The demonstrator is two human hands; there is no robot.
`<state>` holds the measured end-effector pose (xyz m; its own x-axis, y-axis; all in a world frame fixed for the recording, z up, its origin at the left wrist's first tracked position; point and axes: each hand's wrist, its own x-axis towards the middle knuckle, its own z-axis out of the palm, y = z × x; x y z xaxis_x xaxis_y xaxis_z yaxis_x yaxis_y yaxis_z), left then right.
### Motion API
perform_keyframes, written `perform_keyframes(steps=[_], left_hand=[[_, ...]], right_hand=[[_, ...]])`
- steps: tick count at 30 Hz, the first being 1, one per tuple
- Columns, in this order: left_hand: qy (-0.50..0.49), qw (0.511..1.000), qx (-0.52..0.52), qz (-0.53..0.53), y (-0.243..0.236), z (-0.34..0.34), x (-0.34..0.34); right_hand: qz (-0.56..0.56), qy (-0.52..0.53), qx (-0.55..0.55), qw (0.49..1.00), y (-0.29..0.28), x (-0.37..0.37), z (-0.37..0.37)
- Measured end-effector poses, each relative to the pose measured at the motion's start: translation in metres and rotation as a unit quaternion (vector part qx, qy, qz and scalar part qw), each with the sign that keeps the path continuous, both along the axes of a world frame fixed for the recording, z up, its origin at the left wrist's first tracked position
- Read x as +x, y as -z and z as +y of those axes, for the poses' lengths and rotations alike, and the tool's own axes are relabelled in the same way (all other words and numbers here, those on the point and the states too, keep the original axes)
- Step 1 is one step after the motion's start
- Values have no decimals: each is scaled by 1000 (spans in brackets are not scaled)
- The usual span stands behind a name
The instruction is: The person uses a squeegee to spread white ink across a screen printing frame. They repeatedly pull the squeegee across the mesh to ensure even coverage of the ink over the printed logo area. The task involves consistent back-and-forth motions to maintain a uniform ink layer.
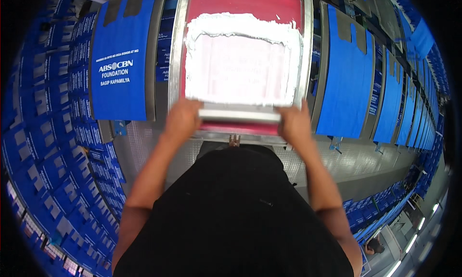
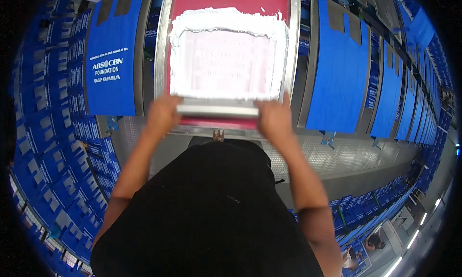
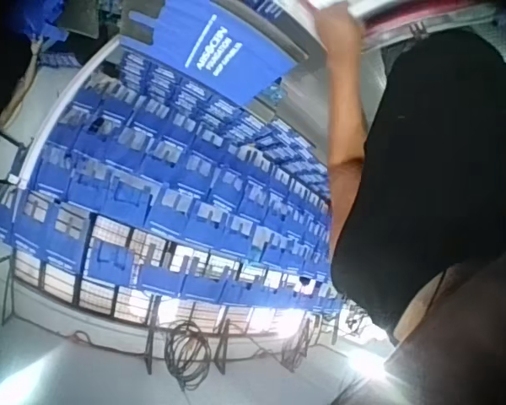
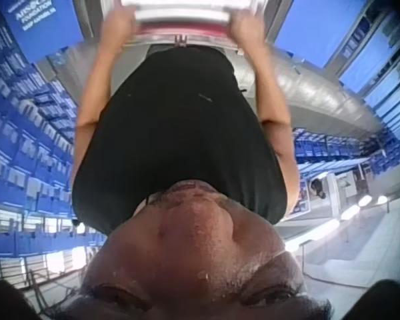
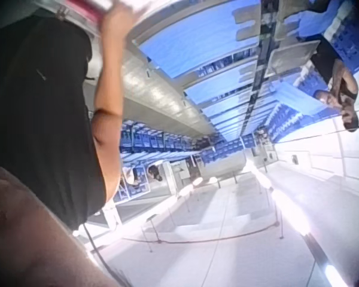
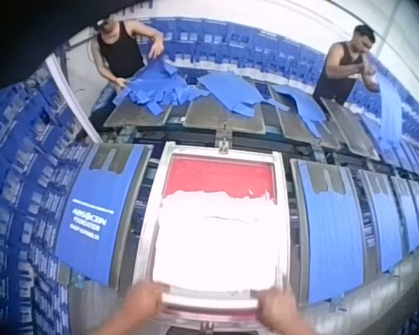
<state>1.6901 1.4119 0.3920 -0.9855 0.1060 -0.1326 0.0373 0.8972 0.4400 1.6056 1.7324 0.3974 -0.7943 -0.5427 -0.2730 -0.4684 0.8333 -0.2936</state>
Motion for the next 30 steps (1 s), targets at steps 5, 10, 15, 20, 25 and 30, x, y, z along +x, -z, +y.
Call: perform_keyframes(steps=[5,10,15,20,25,30], left_hand=[[-15,999,-22,35,28,7,-38],[-24,995,-97,26,16,-22,-204],[-56,992,-85,79,-10,-38,-230],[-124,973,-24,194,-45,-8,-109],[-114,833,221,-493,34,64,76],[-190,744,517,-379,101,103,123]], right_hand=[[51,22,-5,998,41,-26,-2],[77,30,36,996,50,-185,-36],[-10,5,27,1000,6,-244,-52],[-37,14,-33,999,-34,-276,-46],[-47,-46,45,997,23,-291,-61],[-44,-84,-13,995,3,-275,-93]])
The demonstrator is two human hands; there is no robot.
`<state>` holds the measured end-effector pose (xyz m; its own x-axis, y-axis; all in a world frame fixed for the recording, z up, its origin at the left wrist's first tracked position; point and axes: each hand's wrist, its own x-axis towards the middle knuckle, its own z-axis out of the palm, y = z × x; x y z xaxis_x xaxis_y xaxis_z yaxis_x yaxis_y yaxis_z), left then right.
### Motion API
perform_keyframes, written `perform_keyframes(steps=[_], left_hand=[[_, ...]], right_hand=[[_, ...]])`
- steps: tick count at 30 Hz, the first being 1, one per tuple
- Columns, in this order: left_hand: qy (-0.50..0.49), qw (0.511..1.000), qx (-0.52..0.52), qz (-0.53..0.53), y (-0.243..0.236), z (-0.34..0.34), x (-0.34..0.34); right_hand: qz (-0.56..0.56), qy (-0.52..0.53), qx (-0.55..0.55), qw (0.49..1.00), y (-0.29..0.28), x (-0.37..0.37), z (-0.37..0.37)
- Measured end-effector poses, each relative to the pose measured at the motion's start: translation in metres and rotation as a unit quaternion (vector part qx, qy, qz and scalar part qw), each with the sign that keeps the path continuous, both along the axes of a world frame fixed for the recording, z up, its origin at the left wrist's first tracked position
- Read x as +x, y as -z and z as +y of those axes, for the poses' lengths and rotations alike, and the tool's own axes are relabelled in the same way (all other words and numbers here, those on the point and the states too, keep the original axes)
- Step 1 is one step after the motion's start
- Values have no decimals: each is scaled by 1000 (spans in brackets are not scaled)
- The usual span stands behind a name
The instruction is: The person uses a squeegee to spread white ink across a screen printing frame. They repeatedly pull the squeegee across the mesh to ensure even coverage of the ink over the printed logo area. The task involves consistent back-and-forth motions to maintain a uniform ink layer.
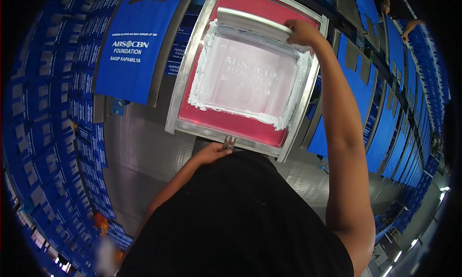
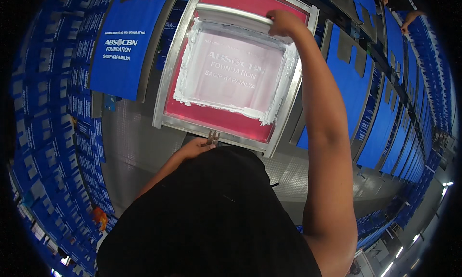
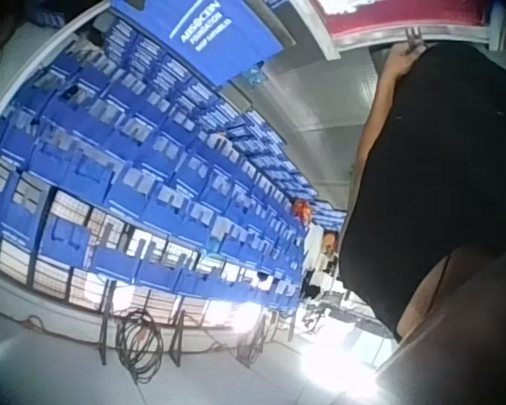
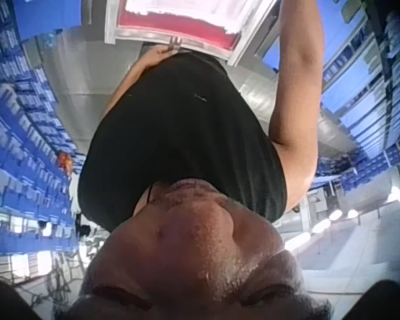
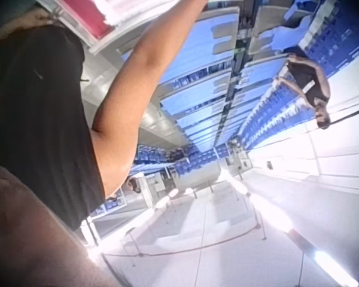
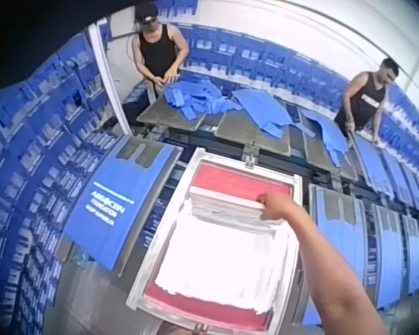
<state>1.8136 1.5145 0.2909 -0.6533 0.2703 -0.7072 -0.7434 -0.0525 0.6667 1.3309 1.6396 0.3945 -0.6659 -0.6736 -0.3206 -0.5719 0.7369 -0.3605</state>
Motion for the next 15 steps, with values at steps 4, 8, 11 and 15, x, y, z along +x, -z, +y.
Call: perform_keyframes(steps=[4,8,11,15], left_hand=[[22,998,2,61,-11,0,4],[23,997,12,77,-49,1,-9],[13,999,7,48,-52,2,-10],[2,999,3,43,-57,9,-12]], right_hand=[[64,13,2,998,6,16,-19],[69,40,38,996,-13,83,-9],[43,43,41,997,-20,186,13],[173,36,-106,979,-15,329,54]])
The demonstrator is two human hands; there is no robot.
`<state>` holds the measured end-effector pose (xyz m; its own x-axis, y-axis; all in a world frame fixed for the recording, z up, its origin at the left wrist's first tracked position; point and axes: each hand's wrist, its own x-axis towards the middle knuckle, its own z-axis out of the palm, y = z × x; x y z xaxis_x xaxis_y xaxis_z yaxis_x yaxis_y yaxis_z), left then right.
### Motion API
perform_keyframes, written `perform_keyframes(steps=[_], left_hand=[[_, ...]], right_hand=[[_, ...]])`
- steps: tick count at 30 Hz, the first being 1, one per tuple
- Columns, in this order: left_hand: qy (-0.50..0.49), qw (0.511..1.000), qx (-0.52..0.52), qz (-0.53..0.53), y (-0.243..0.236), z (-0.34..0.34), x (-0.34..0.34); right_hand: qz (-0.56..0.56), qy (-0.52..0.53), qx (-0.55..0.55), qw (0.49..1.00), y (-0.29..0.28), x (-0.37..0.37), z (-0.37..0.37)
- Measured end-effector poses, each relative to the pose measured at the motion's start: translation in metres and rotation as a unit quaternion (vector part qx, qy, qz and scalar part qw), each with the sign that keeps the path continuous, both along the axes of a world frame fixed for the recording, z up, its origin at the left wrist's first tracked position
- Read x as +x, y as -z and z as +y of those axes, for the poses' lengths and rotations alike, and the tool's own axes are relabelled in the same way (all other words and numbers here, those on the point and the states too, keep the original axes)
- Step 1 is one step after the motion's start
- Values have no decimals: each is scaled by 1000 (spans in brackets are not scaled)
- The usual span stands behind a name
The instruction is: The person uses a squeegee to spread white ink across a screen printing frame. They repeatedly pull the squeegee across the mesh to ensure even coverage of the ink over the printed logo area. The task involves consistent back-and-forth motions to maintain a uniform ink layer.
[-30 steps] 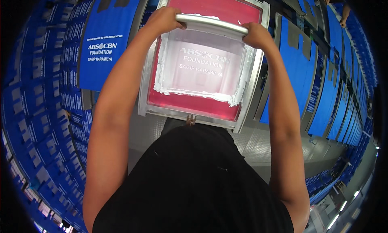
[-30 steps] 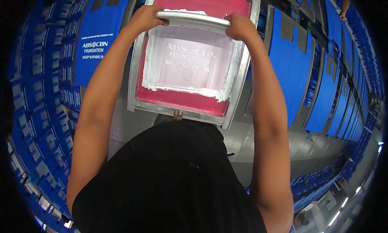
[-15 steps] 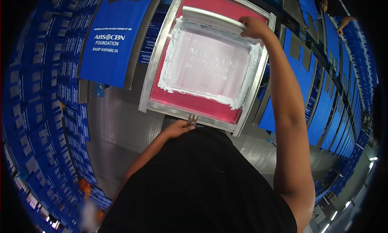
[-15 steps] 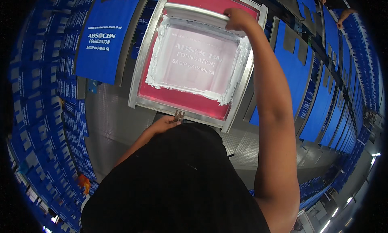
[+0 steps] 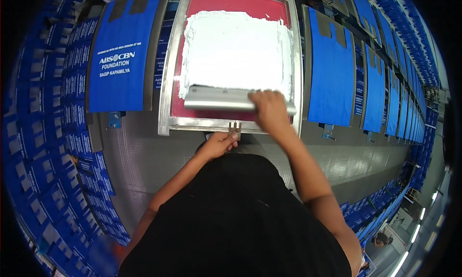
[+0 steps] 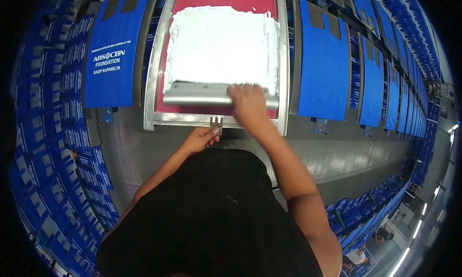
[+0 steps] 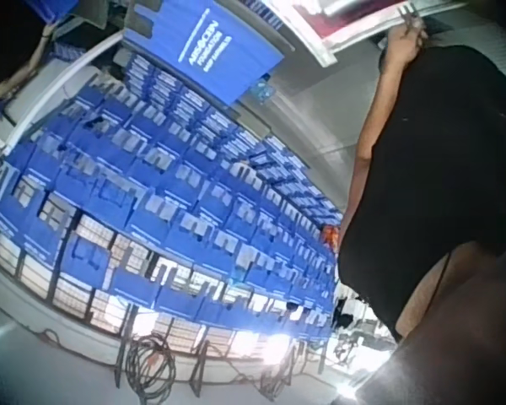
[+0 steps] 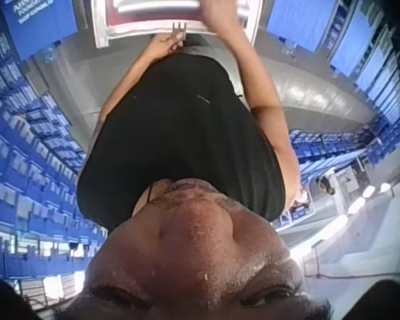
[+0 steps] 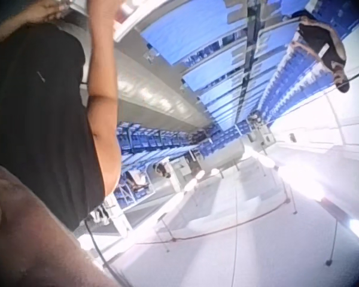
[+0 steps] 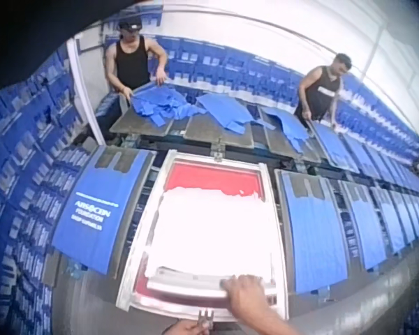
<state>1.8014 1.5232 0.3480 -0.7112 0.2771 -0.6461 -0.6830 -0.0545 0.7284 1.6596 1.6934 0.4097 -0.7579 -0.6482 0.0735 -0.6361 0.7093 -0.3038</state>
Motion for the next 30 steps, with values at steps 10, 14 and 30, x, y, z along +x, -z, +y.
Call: perform_keyframes(steps=[10,14,30], left_hand=[[3,982,-181,-54,43,4,13],[182,880,-432,73,-6,-8,-20],[-223,847,-442,191,-9,-89,-76]], right_hand=[[-122,87,52,987,-6,-53,56],[-258,134,-127,948,50,-86,112],[-405,214,-380,804,55,-122,187]])
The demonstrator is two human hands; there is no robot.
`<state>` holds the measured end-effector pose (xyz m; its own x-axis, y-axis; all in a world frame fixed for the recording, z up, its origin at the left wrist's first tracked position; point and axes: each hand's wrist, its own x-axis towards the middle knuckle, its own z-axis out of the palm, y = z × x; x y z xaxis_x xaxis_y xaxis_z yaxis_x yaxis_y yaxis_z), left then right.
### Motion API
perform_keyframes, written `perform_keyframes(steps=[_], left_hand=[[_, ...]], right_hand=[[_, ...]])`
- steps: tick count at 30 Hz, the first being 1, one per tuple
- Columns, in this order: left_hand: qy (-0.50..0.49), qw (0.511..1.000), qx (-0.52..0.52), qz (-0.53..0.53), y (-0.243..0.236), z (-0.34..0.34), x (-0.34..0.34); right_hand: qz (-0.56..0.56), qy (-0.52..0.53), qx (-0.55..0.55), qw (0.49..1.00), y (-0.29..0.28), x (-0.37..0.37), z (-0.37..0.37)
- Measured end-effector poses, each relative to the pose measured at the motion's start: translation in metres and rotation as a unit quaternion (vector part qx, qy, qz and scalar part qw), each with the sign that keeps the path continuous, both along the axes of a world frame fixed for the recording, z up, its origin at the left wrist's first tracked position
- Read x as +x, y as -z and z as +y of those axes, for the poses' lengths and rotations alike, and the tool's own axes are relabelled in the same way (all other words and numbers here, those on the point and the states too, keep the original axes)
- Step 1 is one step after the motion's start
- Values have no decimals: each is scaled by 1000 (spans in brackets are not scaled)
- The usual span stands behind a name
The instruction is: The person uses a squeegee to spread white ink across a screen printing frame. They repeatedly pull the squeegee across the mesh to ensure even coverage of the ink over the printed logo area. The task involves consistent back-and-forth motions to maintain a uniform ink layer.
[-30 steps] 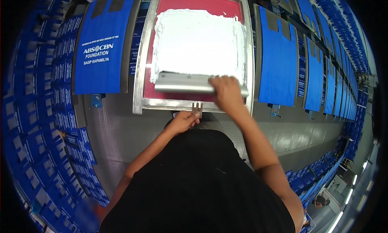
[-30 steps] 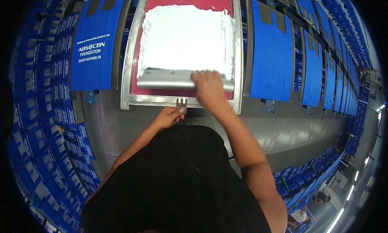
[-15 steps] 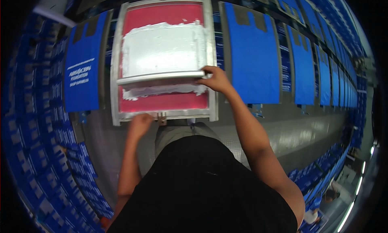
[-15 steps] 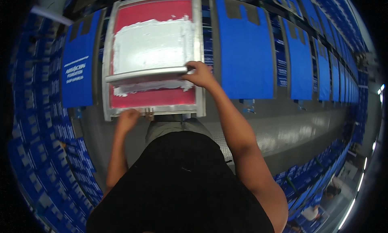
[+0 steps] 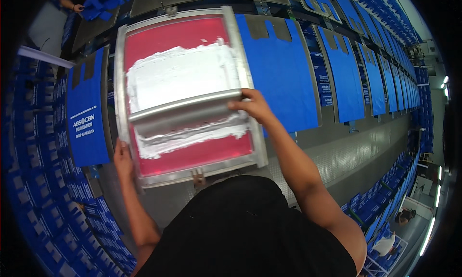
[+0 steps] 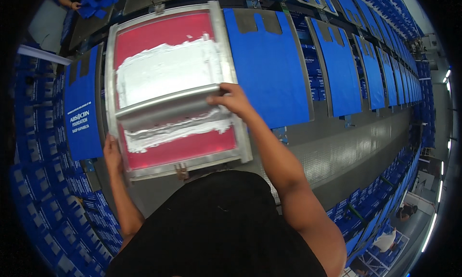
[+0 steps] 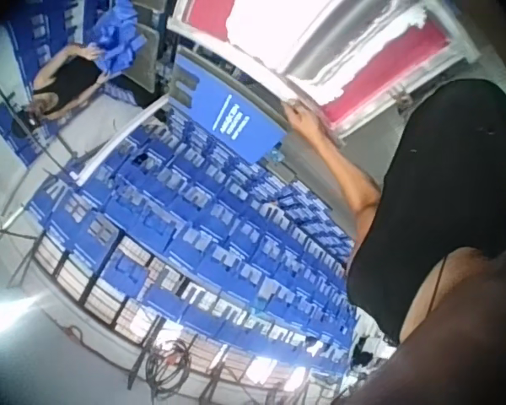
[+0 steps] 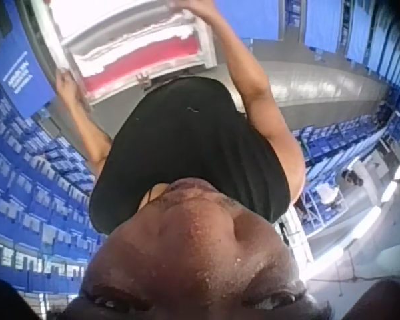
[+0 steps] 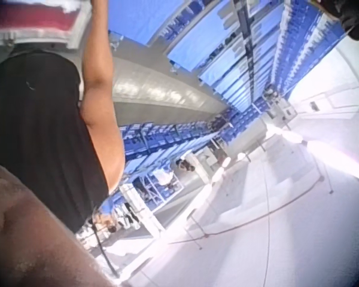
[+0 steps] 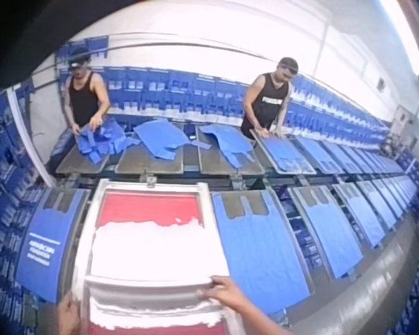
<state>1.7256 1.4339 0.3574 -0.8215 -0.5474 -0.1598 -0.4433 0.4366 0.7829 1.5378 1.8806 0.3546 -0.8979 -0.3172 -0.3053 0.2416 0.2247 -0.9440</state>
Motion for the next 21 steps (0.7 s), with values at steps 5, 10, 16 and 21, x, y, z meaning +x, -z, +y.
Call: perform_keyframes(steps=[5,10,16,21], left_hand=[[49,995,84,19,24,181,-45],[47,993,104,11,40,336,-82],[-9,993,116,15,49,393,-84],[-8,999,30,-39,34,401,-99]], right_hand=[[-12,56,18,998,-21,-15,178],[-23,91,21,995,-12,-31,320],[-22,49,-3,999,18,-65,377],[-6,55,35,998,37,-80,377]])
